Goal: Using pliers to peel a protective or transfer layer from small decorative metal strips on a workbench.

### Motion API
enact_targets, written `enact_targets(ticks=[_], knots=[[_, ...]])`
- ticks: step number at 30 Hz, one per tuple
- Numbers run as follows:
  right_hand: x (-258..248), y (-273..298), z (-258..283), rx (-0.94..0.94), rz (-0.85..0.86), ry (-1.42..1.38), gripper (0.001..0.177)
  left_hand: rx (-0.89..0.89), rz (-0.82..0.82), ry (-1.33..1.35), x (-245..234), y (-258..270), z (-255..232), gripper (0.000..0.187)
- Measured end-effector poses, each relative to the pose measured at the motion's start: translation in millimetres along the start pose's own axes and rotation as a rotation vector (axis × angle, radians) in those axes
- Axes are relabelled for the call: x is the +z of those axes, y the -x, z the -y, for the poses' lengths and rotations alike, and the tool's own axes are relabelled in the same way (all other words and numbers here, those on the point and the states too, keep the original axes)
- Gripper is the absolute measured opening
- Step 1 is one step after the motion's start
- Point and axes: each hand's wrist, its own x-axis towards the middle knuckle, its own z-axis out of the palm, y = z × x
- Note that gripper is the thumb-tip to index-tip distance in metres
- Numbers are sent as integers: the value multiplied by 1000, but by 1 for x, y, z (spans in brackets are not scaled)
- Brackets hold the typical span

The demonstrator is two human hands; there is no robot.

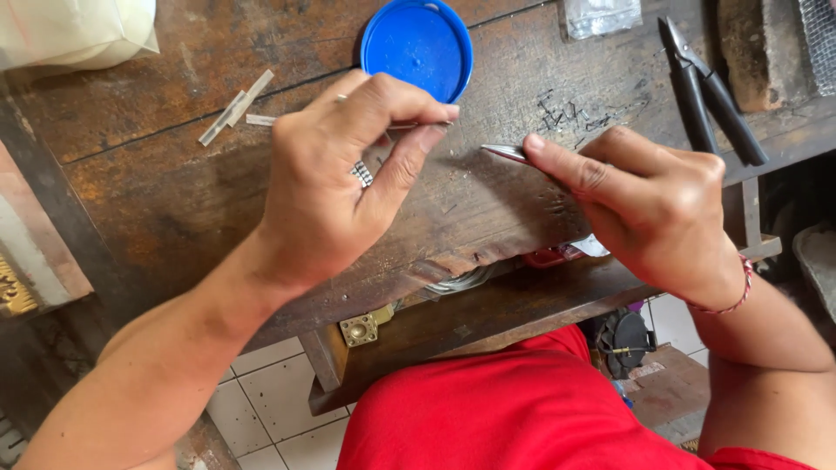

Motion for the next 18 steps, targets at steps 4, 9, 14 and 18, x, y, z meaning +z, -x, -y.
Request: enact_targets(ticks=[4, 9, 14, 18], knots=[[-2, -7, 8, 242, 31, -426, 34, -442, -231, 325, 15, 1, -12, 5], [5, -12, 25, 330, -30, -536, 36, -720, -255, 601, 25, 0, -21, 10], [15, -11, 40, 357, -108, -504, 38, -708, -279, 653, 33, 5, -25, 11], [20, -10, 42, 341, -108, -454, 37, -735, -296, 650, 32, 3, -27, 11]])
